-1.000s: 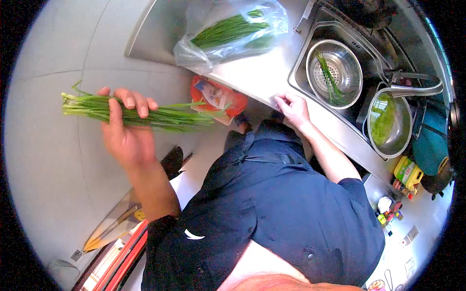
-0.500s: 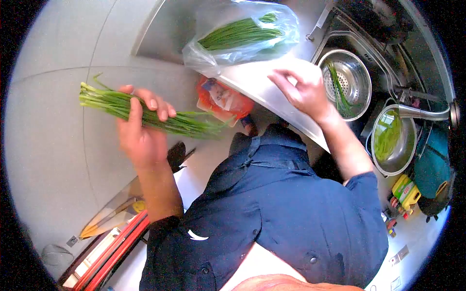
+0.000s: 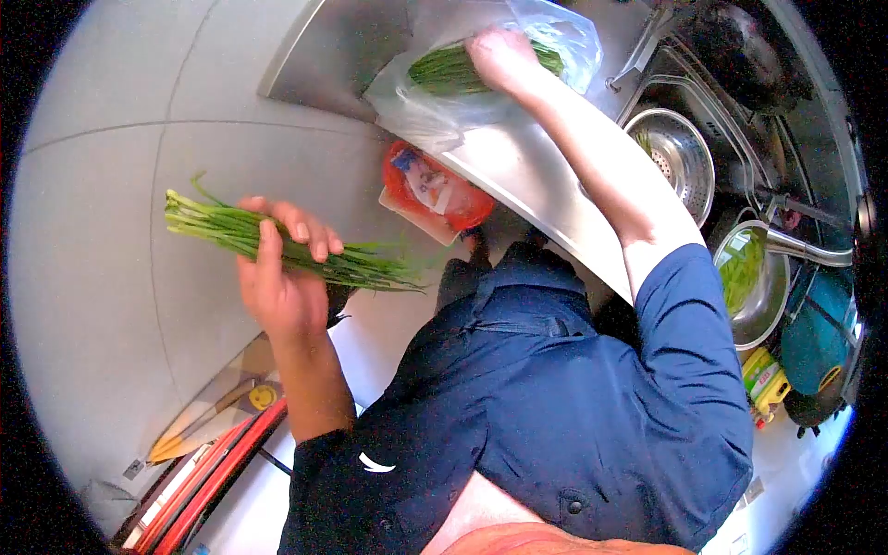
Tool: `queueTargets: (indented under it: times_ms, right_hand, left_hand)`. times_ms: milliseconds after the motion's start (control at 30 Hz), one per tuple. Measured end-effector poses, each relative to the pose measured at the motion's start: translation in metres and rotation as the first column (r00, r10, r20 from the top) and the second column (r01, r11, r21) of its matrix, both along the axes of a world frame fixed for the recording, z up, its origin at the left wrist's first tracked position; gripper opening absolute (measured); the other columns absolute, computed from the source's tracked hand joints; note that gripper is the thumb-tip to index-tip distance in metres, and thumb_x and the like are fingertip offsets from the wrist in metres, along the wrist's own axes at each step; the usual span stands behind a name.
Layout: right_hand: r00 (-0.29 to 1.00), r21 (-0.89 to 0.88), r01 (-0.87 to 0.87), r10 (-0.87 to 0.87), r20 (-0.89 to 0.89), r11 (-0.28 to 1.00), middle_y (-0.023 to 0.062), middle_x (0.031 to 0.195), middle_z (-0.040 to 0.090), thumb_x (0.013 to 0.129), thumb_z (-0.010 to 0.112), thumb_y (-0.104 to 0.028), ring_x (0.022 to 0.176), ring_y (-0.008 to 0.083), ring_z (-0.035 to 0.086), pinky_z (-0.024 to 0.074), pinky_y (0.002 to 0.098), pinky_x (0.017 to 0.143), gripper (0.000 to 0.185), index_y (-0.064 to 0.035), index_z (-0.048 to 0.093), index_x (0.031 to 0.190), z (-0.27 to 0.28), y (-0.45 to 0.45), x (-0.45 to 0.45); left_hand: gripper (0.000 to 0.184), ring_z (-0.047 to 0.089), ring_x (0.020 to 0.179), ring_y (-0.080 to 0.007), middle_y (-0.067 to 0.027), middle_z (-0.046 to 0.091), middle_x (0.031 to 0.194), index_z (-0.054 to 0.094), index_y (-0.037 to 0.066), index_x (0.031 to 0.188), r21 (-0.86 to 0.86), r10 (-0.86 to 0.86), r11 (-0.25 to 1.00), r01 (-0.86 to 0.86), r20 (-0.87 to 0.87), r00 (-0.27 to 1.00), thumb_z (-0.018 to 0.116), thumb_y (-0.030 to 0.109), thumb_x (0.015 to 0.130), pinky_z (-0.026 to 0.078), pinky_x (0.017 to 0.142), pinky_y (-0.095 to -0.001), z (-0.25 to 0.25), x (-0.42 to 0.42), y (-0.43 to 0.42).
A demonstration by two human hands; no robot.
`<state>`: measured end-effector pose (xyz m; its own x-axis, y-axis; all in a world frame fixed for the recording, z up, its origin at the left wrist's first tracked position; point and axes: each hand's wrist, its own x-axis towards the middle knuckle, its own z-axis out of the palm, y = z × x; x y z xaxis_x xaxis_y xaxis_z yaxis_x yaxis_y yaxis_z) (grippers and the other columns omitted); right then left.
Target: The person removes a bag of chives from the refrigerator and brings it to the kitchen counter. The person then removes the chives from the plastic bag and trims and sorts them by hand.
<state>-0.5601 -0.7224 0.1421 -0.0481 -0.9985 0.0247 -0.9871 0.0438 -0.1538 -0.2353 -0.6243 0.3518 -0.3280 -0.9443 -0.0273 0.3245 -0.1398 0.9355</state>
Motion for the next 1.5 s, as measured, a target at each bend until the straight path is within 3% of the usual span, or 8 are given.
queueTargets:
  times_ms: [200,400,467,567,967,1300,1367,1500]
  right_hand:
    - [0.997,-0.087,0.002,-0.008,-0.075,0.996,0.015,0.102,0.066,0.087,0.055,-0.014,0.102,0.033,0.063,0.0538,0.0454,0.085,0.021,-0.0093,0.073,0.097,-0.003,0.005,-0.004]
    - [0.989,-0.108,0.1,-0.087,0.123,0.989,0.0116,0.104,0.067,0.082,0.063,-0.017,0.103,0.0331,0.064,0.0534,0.0463,0.086,0.024,-0.0135,0.07,0.105,0.009,0.015,-0.01]
    - [0.928,0.103,0.154,-0.18,0.326,0.983,0.0127,0.107,0.069,0.084,0.065,-0.02,0.103,0.0348,0.065,0.0524,0.047,0.088,0.03,-0.0133,0.066,0.114,0.038,0.026,-0.01]
    - [0.887,0.083,0.153,-0.174,0.429,0.985,0.0135,0.111,0.069,0.089,0.065,-0.025,0.103,0.0357,0.066,0.0517,0.0468,0.09,0.034,-0.0144,0.063,0.121,0.044,0.034,-0.014]
    - [0.884,0.088,0.104,-0.132,0.449,0.991,0.0151,0.112,0.069,0.09,0.067,-0.03,0.106,0.0308,0.066,0.0503,0.0423,0.091,0.037,-0.013,0.063,0.123,0.042,0.039,-0.03]
    - [0.844,0.077,0.104,-0.129,0.52,0.992,0.0152,0.113,0.068,0.089,0.067,-0.028,0.107,0.0327,0.065,0.0503,0.0464,0.091,0.033,-0.0141,0.065,0.119,0.036,0.038,-0.034]
    - [0.863,0.058,0.125,-0.138,0.485,0.99,0.0161,0.109,0.069,0.089,0.067,-0.03,0.103,0.0303,0.066,0.0499,0.041,0.09,0.036,-0.0099,0.063,0.119,0.04,0.041,-0.033]
    - [0.854,0.089,0.128,-0.155,0.496,0.988,0.0162,0.111,0.069,0.089,0.067,-0.03,0.105,0.0304,0.065,0.0497,0.041,0.09,0.036,-0.01,0.063,0.12,0.043,0.041,-0.033]
  left_hand:
    - [0.027,0.048,0.072,-0.0201,-0.0083,0.05,0.09,0.047,0.01,0.131,-0.001,-0.026,1.0,0.026,-0.017,1.0,0.039,0.016,0.106,0.047,0.068,-0.0394,-0.006,0.002,-0.006]
    - [0.027,0.049,0.073,-0.0203,-0.0087,0.05,0.091,0.046,0.01,0.131,-0.001,-0.008,1.0,0.008,0.014,1.0,0.038,0.015,0.107,0.047,0.068,-0.0398,-0.004,-0.006,-0.005]
    - [0.027,0.049,0.073,-0.0203,-0.0087,0.05,0.091,0.046,0.01,0.132,-0.002,-0.022,1.0,0.022,0.011,1.0,0.038,0.015,0.107,0.047,0.068,-0.0397,-0.005,-0.007,-0.005]
    - [0.025,0.05,0.072,-0.0208,-0.0093,0.051,0.09,0.045,0.009,0.13,0.003,-0.029,1.0,0.029,0.003,1.0,0.039,0.015,0.106,0.048,0.068,-0.04,-0.004,-0.008,-0.005]
    - [0.026,0.05,0.072,-0.0207,-0.009,0.05,0.089,0.046,0.01,0.131,0.004,-0.053,0.999,0.053,0.001,0.999,0.04,0.015,0.106,0.048,0.069,-0.0394,-0.005,-0.011,-0.001]
    - [0.026,0.049,0.072,-0.0206,-0.009,0.05,0.089,0.046,0.01,0.131,0.017,-0.038,0.999,0.038,-0.009,0.999,0.04,0.015,0.106,0.048,0.068,-0.039,-0.006,-0.007,0.003]
    - [0.026,0.049,0.072,-0.0205,-0.009,0.05,0.089,0.046,0.01,0.131,0.015,-0.035,0.999,0.035,-0.007,0.999,0.04,0.015,0.106,0.048,0.068,-0.0389,-0.005,-0.006,0.003]
    - [0.026,0.05,0.072,-0.0204,-0.0088,0.05,0.089,0.046,0.01,0.131,0.012,-0.03,0.999,0.03,-0.008,1.0,0.04,0.016,0.106,0.048,0.068,-0.039,-0.005,-0.006,0.004]
